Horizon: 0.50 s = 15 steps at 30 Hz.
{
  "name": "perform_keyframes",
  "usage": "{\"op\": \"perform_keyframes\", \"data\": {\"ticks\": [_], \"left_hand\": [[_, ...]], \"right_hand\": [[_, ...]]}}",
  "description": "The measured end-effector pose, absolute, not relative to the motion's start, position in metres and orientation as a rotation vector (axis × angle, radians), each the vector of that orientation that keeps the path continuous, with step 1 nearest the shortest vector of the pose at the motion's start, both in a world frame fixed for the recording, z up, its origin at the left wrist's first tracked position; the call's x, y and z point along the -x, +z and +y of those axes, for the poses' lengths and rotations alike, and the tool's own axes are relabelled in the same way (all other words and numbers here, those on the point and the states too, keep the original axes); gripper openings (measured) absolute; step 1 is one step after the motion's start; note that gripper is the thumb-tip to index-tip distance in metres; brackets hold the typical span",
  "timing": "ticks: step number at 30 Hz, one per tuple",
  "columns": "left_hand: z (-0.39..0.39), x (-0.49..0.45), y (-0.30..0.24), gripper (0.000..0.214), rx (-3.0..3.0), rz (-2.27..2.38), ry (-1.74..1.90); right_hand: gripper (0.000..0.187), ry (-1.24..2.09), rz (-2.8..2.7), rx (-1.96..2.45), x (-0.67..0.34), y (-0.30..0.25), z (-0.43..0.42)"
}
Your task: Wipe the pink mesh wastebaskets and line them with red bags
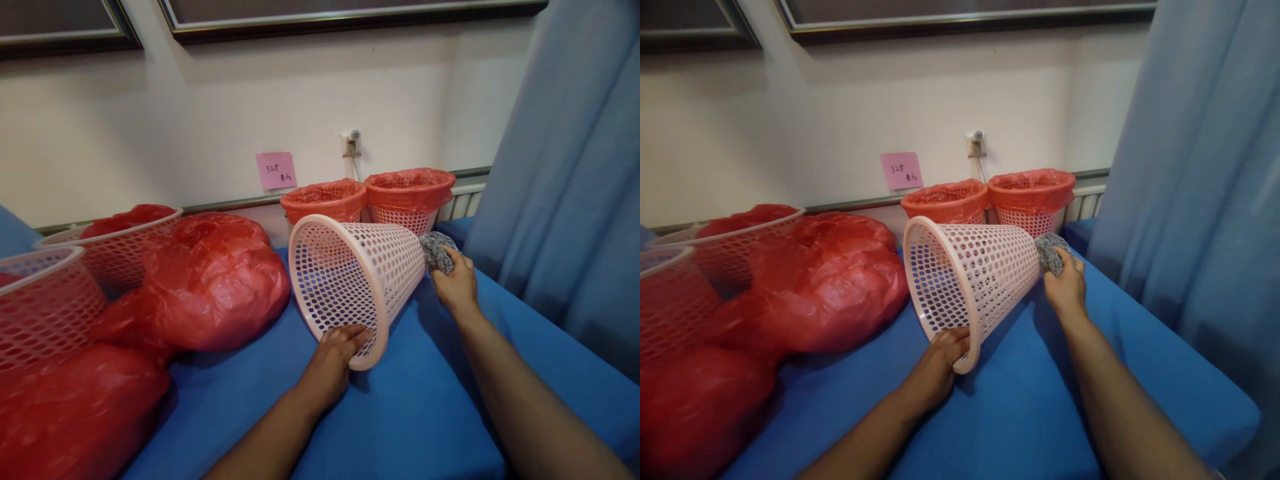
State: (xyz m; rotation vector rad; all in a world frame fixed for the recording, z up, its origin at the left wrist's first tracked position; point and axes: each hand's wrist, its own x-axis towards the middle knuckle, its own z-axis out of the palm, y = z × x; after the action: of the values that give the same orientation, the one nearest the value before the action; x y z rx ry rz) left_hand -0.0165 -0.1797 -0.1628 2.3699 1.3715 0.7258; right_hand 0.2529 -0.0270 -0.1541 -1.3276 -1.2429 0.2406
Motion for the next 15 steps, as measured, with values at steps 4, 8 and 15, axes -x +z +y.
{"op": "perform_keyframes", "data": {"ticks": [4,8,15], "left_hand": [[-0.179,0.018,-0.163,0.057,-2.507,1.466,0.551],[-0.18,0.018,-0.159,0.057,-2.52,1.527,0.461],[-0.191,0.012,-0.152,0.049,-2.301,1.46,0.863]], "right_hand": [[0.051,0.189,-1.283,1.116,-0.245,-0.144,-0.047],[0.051,0.026,-1.552,0.616,-0.218,-0.123,-0.108],[0.058,0.046,-1.809,0.327,-0.21,-0.117,-0.135]]}}
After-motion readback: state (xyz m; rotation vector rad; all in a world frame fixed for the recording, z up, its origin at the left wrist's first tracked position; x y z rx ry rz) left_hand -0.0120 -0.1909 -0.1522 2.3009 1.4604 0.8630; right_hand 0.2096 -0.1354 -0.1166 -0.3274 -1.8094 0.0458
